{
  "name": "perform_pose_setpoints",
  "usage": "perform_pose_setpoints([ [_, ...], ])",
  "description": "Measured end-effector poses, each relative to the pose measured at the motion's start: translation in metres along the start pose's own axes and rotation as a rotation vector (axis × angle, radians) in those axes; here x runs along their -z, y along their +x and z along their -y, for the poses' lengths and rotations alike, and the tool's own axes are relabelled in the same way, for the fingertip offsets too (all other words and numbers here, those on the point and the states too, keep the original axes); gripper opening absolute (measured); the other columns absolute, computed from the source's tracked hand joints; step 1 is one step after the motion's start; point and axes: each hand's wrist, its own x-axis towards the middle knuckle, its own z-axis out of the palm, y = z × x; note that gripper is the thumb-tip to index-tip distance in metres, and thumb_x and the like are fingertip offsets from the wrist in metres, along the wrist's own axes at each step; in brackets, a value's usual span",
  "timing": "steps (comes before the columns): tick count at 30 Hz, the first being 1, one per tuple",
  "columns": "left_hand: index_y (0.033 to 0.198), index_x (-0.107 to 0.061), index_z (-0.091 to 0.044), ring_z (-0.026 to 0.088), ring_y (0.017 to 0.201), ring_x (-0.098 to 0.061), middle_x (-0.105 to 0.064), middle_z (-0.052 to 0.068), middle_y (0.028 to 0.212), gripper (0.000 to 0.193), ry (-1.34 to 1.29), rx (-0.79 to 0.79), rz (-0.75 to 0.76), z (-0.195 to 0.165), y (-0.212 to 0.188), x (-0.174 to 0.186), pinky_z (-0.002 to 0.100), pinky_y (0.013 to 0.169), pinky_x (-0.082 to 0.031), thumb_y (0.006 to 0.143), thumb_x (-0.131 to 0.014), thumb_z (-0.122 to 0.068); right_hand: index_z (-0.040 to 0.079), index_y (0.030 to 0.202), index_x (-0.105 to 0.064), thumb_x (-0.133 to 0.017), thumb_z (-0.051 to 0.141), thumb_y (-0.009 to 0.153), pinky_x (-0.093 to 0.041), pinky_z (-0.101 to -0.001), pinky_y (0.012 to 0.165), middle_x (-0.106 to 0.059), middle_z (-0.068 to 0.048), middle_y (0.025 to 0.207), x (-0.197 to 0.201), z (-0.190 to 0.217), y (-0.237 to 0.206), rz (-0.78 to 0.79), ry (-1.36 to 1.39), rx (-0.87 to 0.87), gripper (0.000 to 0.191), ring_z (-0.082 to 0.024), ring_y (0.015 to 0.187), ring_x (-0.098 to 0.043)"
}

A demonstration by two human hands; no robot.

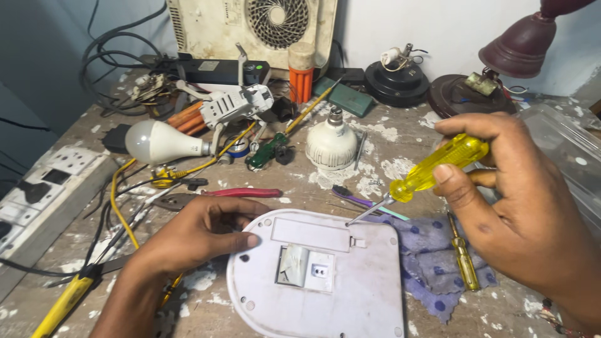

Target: The person holds a white plastic ceiling light fixture base on a cluttered workbench and uses a yellow-handled screwdriver to loosen and remove screws from its central compartment and perimeter. They reposition the fixture and continue unscrewing screws around its edge throughout the clip.

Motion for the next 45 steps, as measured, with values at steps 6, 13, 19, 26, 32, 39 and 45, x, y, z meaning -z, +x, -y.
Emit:
perform_pose_setpoints([
  [6,0.122,-0.072,0.003,0.013,0.086,-0.073,-0.081,0.008,0.099,0.047,-0.027,-0.011,0.007,0.001,0.000,-0.001,0.030,0.079,-0.059,0.076,-0.077,-0.001,0.002,0.143,-0.049,-0.060,0.019,0.101,-0.059,-0.0258,0.054,-0.062,-0.018,0.121,-0.008,0.001,0.003,0.071,0.142,0.027,0.047,-0.025,0.107,-0.073],
  [13,0.119,-0.074,0.001,0.011,0.085,-0.070,-0.081,0.005,0.097,0.043,0.103,0.044,-0.129,0.006,-0.001,0.000,0.029,0.078,-0.056,0.076,-0.077,-0.008,0.001,0.144,-0.050,-0.062,0.008,0.096,-0.060,-0.0267,0.066,-0.070,-0.014,0.116,-0.019,0.010,0.018,0.040,0.234,0.153,0.050,-0.017,0.098,-0.074],
  [19,0.112,-0.077,-0.004,0.011,0.078,-0.066,-0.078,0.003,0.088,0.036,0.244,0.072,-0.252,0.006,0.004,-0.011,0.029,0.071,-0.054,0.081,-0.080,-0.020,-0.003,0.142,-0.054,-0.066,0.003,0.094,-0.057,-0.0316,0.079,-0.068,-0.020,0.132,-0.024,0.010,0.023,-0.006,0.213,0.254,0.049,-0.022,0.108,-0.072],
  [26,0.114,-0.079,-0.010,0.012,0.082,-0.066,-0.079,0.004,0.091,0.041,0.513,0.091,-0.318,-0.013,0.010,-0.029,0.030,0.075,-0.054,0.081,-0.083,-0.035,0.004,0.137,-0.062,-0.079,0.015,0.092,-0.053,-0.0316,0.077,-0.065,-0.010,0.101,-0.024,0.008,0.021,-0.024,0.244,0.272,0.050,-0.018,0.088,-0.065],
  [32,0.112,-0.079,-0.009,0.013,0.086,-0.071,-0.078,0.004,0.096,0.047,0.510,0.067,-0.345,-0.016,0.011,-0.038,0.032,0.077,-0.057,0.075,-0.086,-0.039,0.006,0.140,-0.062,-0.079,0.012,0.093,-0.048,-0.0299,0.071,-0.057,-0.007,0.093,-0.023,0.008,0.020,-0.037,0.290,0.259,0.051,-0.016,0.079,-0.053],
  [39,0.111,-0.080,-0.009,0.013,0.086,-0.071,-0.078,0.004,0.096,0.046,0.479,0.032,-0.352,-0.009,0.012,-0.038,0.031,0.077,-0.056,0.075,-0.086,-0.038,0.006,0.141,-0.059,-0.070,0.004,0.089,-0.048,-0.0288,0.093,-0.069,-0.004,0.101,-0.012,0.013,0.020,0.111,0.396,0.204,0.053,-0.014,0.092,-0.065],
  [45,0.110,-0.080,-0.010,0.013,0.086,-0.072,-0.082,0.004,0.094,0.047,0.499,-0.009,-0.356,-0.007,0.012,-0.038,0.032,0.079,-0.056,0.075,-0.086,-0.040,0.006,0.142,-0.059,-0.082,0.006,0.085,-0.051,-0.0279,0.084,-0.059,-0.008,0.107,-0.018,0.014,0.016,0.032,0.318,0.237,0.061,-0.016,0.096,-0.059],
])
